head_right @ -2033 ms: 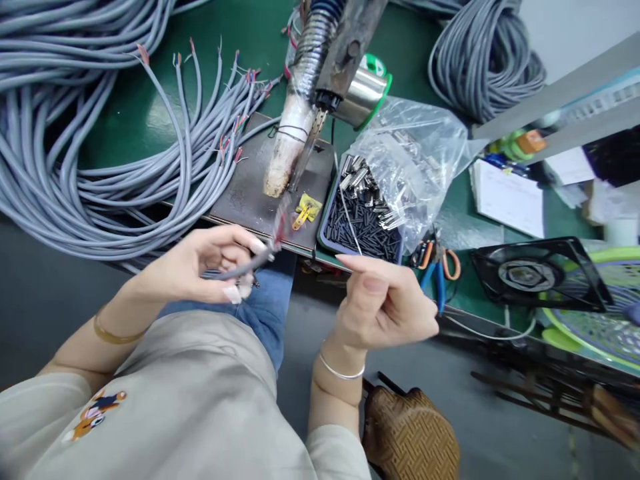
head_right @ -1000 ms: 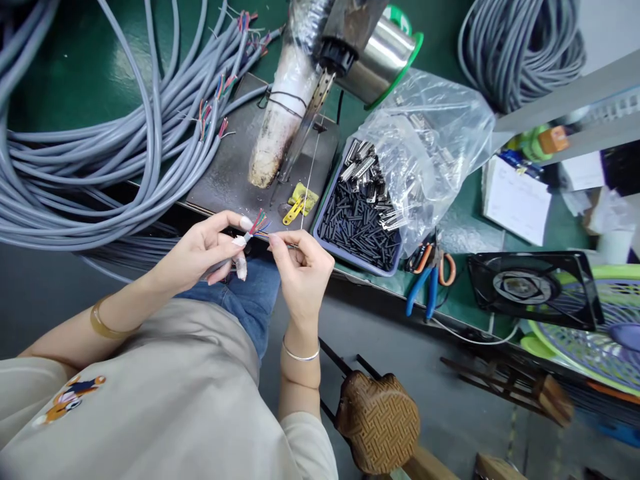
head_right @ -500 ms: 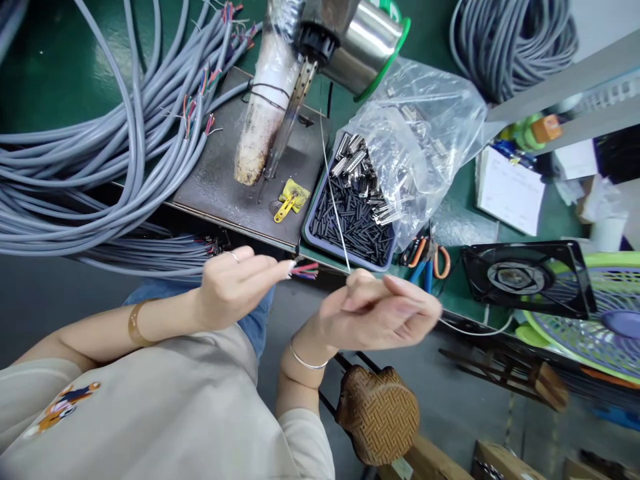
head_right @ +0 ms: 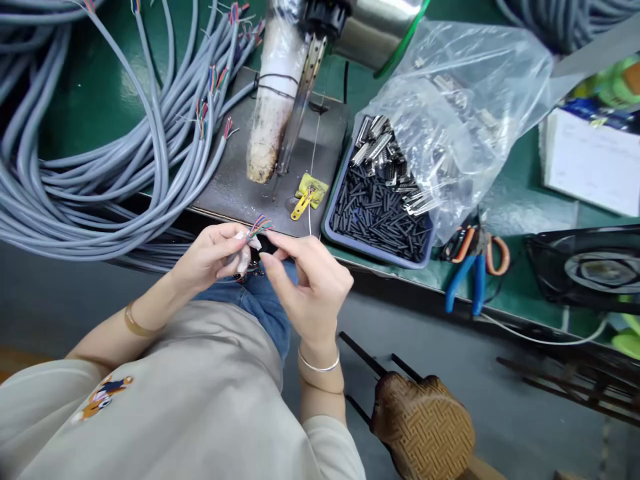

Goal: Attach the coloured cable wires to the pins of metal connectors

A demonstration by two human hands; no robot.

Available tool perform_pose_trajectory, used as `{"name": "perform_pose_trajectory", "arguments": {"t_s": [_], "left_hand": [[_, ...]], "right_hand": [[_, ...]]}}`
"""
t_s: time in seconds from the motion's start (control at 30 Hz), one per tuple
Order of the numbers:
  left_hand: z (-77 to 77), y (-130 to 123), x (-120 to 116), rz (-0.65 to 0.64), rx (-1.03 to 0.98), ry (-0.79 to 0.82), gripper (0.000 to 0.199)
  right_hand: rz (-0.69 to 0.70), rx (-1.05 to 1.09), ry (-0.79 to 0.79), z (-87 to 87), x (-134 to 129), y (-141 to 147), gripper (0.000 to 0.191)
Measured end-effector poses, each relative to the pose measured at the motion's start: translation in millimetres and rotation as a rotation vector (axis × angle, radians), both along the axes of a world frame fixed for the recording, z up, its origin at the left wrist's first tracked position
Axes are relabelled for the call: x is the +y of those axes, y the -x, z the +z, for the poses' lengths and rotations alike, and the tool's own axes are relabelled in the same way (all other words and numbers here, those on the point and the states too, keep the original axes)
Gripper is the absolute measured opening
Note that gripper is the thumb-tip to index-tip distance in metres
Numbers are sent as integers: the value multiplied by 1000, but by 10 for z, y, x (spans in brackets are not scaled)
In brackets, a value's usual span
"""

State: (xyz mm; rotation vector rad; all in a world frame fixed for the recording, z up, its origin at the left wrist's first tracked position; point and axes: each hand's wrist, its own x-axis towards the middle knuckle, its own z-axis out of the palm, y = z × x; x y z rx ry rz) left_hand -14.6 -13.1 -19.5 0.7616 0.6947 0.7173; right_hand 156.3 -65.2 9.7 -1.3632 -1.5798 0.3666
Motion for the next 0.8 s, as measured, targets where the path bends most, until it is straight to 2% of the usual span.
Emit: {"name": "perform_pose_trajectory", "arguments": {"t_s": [0.1,0.17,0.23,0.33,0.37,0.53,0.8], "left_hand": [[-19,-16,-14,35,-10,-12,40],[-34,-12,-8,67,13,-16,38],[-46,1,-1,71,34,-32,37],[-60,13,-2,52,21,-75,34],[-64,13,-5,51,12,-90,32],[-61,-9,-15,62,1,-159,24],[-23,-27,-13,78,62,-217,29]], "right_hand": [[141,-134,-70,-31,25,108,22],[213,-208,-60,-49,16,129,19],[164,-160,-63,-54,-1,116,16],[-79,42,-37,-34,0,68,13],[-122,90,7,-23,10,55,12],[2,159,273,19,87,66,4],[23,182,342,-9,122,88,7]]}}
